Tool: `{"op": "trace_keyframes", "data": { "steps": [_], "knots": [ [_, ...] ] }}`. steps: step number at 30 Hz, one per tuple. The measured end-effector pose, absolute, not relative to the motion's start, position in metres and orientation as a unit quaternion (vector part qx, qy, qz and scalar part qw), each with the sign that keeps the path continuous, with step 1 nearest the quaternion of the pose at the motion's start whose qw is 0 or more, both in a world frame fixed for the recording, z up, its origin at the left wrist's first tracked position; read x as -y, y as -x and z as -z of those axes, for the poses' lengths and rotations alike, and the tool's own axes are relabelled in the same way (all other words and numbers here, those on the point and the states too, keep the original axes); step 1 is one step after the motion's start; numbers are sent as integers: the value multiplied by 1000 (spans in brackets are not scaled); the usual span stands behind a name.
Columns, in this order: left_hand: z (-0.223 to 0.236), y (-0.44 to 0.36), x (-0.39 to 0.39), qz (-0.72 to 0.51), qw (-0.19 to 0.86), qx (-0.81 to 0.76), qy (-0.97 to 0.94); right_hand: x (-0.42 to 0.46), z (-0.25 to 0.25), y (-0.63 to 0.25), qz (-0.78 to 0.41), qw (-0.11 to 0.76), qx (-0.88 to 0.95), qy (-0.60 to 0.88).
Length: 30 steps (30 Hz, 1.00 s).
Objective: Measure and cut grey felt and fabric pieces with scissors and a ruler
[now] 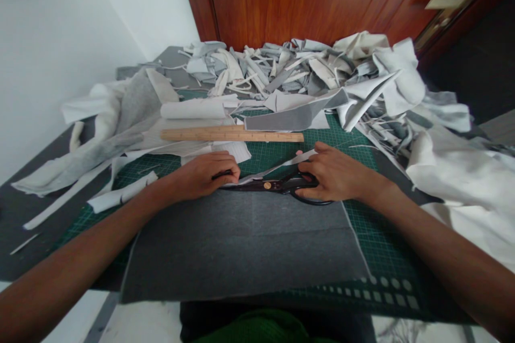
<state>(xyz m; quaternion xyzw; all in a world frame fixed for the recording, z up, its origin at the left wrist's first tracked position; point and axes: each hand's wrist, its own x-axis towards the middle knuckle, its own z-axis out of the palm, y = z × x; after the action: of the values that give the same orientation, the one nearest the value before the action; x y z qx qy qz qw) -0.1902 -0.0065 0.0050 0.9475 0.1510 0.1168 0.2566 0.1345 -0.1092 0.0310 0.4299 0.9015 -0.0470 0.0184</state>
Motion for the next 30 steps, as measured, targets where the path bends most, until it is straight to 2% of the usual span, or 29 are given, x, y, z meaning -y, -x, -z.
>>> {"op": "trace_keyframes", "data": {
  "steps": [30],
  "knots": [
    [-3,190,6,-132,223,-146,-955,109,-39,-136,69,26,-896,-438]
  ]
}}
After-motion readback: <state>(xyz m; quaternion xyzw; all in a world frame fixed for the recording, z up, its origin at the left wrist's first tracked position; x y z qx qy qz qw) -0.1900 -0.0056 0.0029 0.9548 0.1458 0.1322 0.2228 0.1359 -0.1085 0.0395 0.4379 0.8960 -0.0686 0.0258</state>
